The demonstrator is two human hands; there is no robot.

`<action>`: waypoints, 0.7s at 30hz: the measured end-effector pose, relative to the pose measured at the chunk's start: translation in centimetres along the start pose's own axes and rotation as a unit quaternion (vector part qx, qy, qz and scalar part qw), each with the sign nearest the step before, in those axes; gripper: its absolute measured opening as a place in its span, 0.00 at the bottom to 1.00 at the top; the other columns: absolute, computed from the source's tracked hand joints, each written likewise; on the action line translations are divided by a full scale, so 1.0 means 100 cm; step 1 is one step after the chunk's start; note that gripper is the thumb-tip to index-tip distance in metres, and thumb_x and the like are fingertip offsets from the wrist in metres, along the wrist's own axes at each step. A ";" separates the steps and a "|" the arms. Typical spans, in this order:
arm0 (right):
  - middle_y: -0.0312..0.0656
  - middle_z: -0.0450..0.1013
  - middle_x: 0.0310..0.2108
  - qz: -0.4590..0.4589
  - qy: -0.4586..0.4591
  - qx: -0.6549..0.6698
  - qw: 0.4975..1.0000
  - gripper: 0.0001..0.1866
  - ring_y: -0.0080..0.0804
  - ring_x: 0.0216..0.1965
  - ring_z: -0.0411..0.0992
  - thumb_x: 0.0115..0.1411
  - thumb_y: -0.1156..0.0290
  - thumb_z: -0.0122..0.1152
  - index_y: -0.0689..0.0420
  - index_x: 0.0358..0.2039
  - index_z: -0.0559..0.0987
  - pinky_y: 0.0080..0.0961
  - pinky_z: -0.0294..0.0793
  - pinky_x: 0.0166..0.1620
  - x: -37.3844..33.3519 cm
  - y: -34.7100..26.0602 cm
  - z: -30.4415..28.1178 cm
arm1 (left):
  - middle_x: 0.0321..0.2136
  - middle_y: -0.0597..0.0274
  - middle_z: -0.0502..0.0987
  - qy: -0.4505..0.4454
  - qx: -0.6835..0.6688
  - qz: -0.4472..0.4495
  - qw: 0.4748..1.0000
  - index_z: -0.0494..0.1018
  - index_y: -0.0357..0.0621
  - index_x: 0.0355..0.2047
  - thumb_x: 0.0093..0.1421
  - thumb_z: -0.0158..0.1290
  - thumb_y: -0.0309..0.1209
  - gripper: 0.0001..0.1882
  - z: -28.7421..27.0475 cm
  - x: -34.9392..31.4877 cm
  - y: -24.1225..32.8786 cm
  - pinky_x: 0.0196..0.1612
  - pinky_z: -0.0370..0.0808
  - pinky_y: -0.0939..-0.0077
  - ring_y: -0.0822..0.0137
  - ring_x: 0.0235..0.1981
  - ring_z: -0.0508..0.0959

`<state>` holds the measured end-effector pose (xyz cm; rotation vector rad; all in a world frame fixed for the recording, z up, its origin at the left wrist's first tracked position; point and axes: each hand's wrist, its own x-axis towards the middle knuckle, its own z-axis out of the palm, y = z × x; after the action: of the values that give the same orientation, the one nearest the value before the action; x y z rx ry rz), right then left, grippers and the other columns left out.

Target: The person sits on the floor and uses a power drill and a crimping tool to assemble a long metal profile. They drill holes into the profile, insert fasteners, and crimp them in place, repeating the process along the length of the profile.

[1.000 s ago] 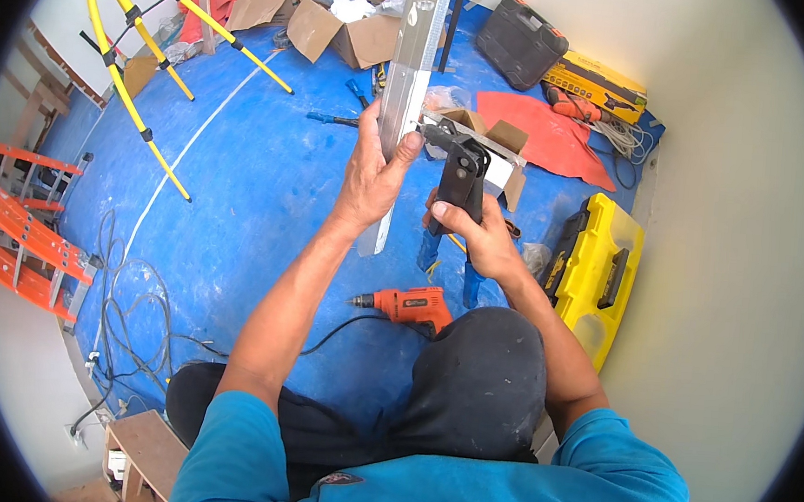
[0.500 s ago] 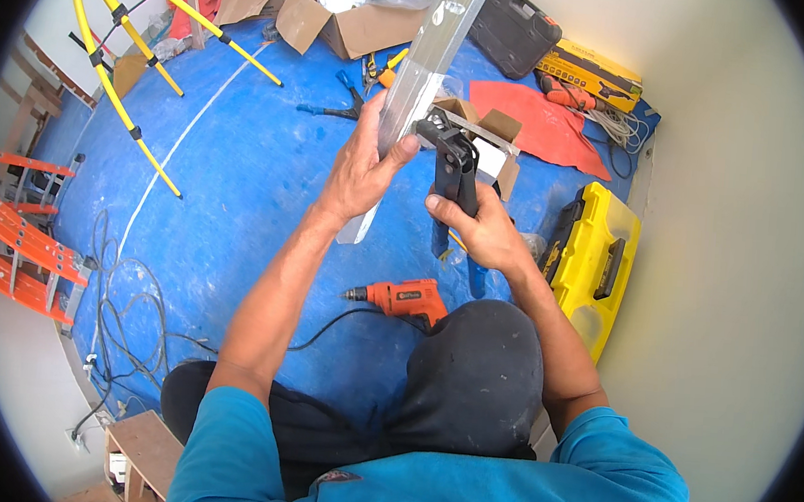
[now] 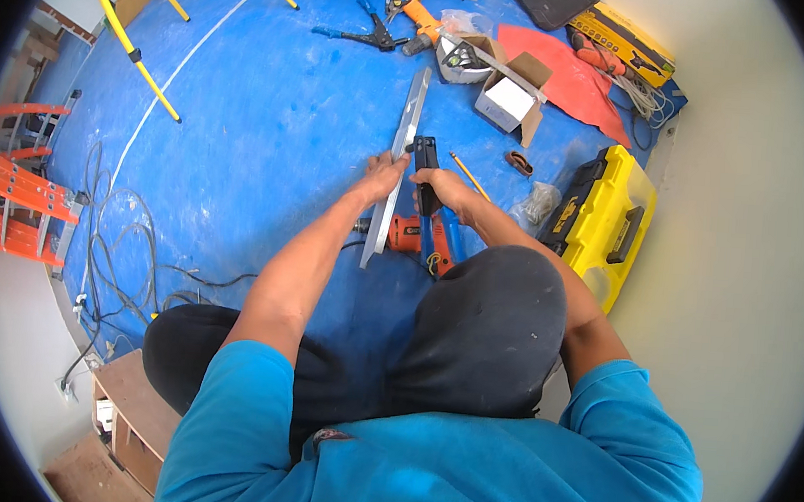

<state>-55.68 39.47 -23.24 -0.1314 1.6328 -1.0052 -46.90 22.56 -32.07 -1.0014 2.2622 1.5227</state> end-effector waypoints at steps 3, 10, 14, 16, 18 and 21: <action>0.45 0.79 0.33 -0.009 -0.015 0.015 1.000 0.21 0.38 0.34 0.78 0.68 0.54 0.64 0.63 0.42 0.82 0.39 0.78 0.42 0.009 0.004 0.002 | 0.71 0.33 0.58 0.046 0.098 -0.017 0.994 0.60 0.43 0.77 0.78 0.37 0.62 0.42 0.006 -0.012 -0.010 0.77 0.54 0.40 0.30 0.72 0.60; 0.44 0.81 0.34 0.000 -0.029 0.001 1.000 0.19 0.36 0.35 0.79 0.68 0.54 0.64 0.61 0.38 0.84 0.34 0.76 0.40 0.012 0.005 -0.009 | 0.49 0.33 0.71 0.270 -0.063 0.214 0.937 0.70 0.31 0.51 0.75 0.54 0.42 0.22 0.056 -0.100 0.017 0.54 0.72 0.47 0.34 0.48 0.74; 0.43 0.82 0.33 -0.001 -0.037 0.033 0.999 0.21 0.36 0.35 0.81 0.68 0.51 0.65 0.59 0.39 0.84 0.34 0.76 0.42 0.018 0.017 -0.011 | 0.59 0.36 0.67 0.135 -0.048 0.119 0.982 0.60 0.29 0.67 0.61 0.69 0.51 0.48 0.086 -0.146 0.029 0.65 0.68 0.46 0.39 0.64 0.67; 0.39 0.81 0.31 0.009 -0.017 0.027 0.999 0.21 0.32 0.30 0.80 0.68 0.49 0.65 0.57 0.38 0.84 0.30 0.76 0.39 0.021 0.025 -0.009 | 0.61 0.36 0.66 0.180 -0.052 0.049 0.981 0.53 0.28 0.73 0.56 0.72 0.51 0.59 0.095 -0.159 0.034 0.68 0.68 0.47 0.38 0.66 0.65; 0.45 0.83 0.36 0.012 -0.011 0.057 0.998 0.25 0.38 0.38 0.81 0.67 0.47 0.66 0.60 0.42 0.85 0.36 0.76 0.52 0.023 0.030 -0.004 | 0.72 0.33 0.57 0.081 -0.100 -0.059 0.990 0.43 0.29 0.77 0.52 0.74 0.57 0.70 0.092 -0.164 0.036 0.74 0.65 0.50 0.36 0.74 0.62; 0.46 0.84 0.37 0.020 -0.013 0.100 0.995 0.26 0.38 0.39 0.81 0.66 0.45 0.66 0.60 0.44 0.85 0.37 0.75 0.54 0.023 0.031 0.007 | 0.74 0.32 0.58 0.028 -0.114 -0.066 0.991 0.43 0.30 0.78 0.51 0.74 0.59 0.71 0.076 -0.170 0.041 0.73 0.67 0.50 0.37 0.75 0.64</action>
<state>-54.61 39.76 -27.02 0.0218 1.4963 -1.1247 -38.41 37.12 -23.21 -1.2445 2.0427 1.7436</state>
